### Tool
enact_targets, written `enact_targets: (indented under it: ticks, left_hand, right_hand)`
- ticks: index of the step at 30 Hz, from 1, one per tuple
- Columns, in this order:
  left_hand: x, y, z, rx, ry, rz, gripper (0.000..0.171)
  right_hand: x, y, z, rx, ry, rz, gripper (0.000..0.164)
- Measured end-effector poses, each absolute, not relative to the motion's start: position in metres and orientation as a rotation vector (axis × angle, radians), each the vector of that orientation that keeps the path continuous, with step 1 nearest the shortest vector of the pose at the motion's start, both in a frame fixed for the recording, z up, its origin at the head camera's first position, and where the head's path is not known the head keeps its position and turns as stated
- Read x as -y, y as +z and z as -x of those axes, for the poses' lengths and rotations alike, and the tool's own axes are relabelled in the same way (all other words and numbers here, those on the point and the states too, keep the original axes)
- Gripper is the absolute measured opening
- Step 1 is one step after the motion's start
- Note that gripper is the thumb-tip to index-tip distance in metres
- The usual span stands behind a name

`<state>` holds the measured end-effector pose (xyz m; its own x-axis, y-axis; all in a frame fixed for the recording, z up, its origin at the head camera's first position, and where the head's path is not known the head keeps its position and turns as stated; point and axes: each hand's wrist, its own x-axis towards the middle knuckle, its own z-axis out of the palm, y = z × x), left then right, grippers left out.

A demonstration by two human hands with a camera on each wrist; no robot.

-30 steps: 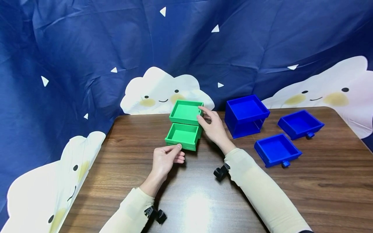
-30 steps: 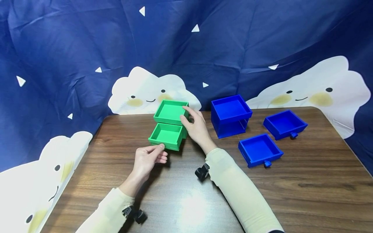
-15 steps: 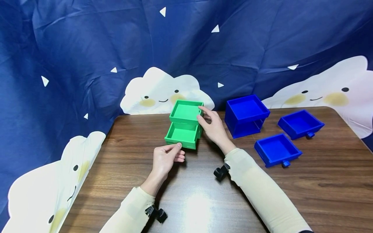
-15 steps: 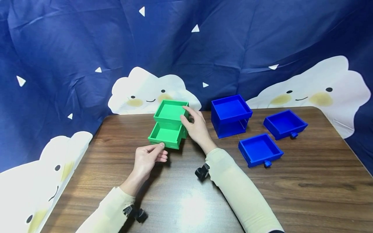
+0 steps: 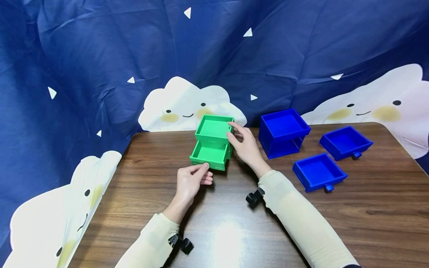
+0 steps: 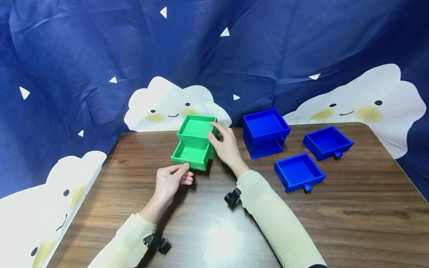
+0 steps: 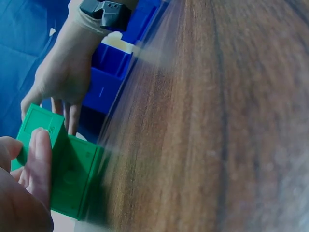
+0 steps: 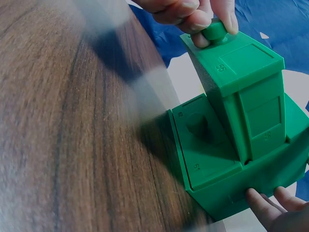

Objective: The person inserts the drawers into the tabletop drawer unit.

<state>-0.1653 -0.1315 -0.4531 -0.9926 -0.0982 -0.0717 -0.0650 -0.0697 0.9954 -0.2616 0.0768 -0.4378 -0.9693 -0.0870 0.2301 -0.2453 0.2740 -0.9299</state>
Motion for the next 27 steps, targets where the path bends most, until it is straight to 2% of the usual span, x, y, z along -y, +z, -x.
enact_targets:
  ticks: [27]
  left_hand:
    - [0.125, -0.454, 0.188, 2.128, -2.279, -0.182, 0.027]
  right_hand:
    - [-0.076, -0.438, 0.262, 2.403, 1.778, -0.332, 0.049]
